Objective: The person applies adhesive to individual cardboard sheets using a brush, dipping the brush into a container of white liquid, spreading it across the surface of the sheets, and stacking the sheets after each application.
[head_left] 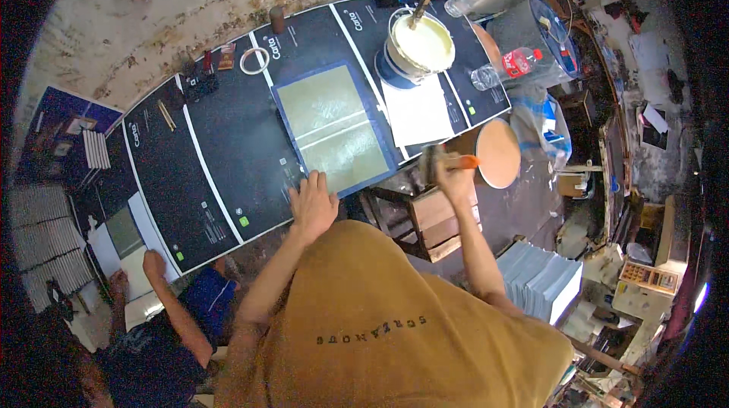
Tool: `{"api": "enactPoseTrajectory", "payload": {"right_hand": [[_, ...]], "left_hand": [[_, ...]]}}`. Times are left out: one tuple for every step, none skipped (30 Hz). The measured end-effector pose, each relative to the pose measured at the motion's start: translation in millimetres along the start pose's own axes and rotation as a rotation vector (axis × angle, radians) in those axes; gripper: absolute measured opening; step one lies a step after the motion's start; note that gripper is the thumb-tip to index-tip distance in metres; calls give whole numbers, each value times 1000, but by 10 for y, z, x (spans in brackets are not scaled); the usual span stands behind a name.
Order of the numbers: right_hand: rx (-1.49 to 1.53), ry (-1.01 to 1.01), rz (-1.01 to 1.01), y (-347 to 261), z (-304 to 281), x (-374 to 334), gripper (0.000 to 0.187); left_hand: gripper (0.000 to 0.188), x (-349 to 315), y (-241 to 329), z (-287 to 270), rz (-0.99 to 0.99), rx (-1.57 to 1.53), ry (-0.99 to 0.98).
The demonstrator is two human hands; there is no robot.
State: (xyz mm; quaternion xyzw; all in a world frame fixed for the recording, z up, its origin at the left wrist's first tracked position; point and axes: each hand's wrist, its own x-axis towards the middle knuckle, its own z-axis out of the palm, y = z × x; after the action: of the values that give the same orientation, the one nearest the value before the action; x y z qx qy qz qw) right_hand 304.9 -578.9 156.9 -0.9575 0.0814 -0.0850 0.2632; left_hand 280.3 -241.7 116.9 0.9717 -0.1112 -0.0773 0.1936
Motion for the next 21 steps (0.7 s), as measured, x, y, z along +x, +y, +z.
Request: {"api": "enactPoseTrajectory", "payload": {"right_hand": [[205, 121, -19, 53, -116, 48, 16], [253, 147, 67, 82, -191, 84, 16], [270, 190, 61, 76, -169, 116, 17], [289, 237, 56, -115, -123, 150, 18], [284, 175, 52, -230, 21, 164, 19], [277, 112, 46, -340, 199, 171, 21], [321, 3, -34, -443, 440, 131, 19], [365, -106, -112, -483, 633, 99, 18], [379, -98, -113, -450, 689, 113, 18], [276, -140, -14, -395, 708, 149, 16], [173, -183, 81, -304, 714, 209, 15], [110, -148, 75, -35, 658, 314, 14], [193, -16, 69, -113, 441, 407, 14], [51, 42, 61, -182, 236, 522, 15], [188, 169, -33, -62, 166, 637, 16], [408, 223, -44, 9, 170, 772, 17], [445, 214, -37, -137, 181, 880, 18], [481, 204, -30, -329, 258, 970, 20], [601, 104, -141, -459, 432, 1034, 21], [723, -3, -256, -596, 672, 1090, 24], [683, -88, -314, -754, 965, 1126, 26]], "left_hand": [[49, 10, 23, -22, -10, -8, -23], [49, 37, 36, -48, 1, -2, -22], [51, 69, 49, -77, -17, 3, -73], [52, 94, 65, -96, -34, 11, -123], [52, 118, 72, -99, -23, 20, -116], [52, 140, 73, -84, -43, 20, -162], [51, 163, 79, -91, -64, 24, -207], [51, 184, 105, -123, -55, 36, -201], [51, 181, 132, -159, -82, 32, -238], [51, 191, 131, -203, -109, 31, -273], [51, 202, 99, -234, -108, 48, -263], [51, 193, 72, -237, -106, 13, -274], [51, 185, 39, -208, -114, -29, -284], [51, 180, 29, -185, -129, -29, -275], [50, 174, 29, -172, -141, -54, -261], [49, 187, 33, -166, -148, -79, -249], [49, 198, 49, -173, -159, -76, -246], [48, 216, 67, -184, -172, -83, -265], [48, 247, 95, -209, -177, -87, -284], [48, 265, 123, -232, -187, -80, -279], [48, 288, 153, -251, -210, -61, -302]]}}
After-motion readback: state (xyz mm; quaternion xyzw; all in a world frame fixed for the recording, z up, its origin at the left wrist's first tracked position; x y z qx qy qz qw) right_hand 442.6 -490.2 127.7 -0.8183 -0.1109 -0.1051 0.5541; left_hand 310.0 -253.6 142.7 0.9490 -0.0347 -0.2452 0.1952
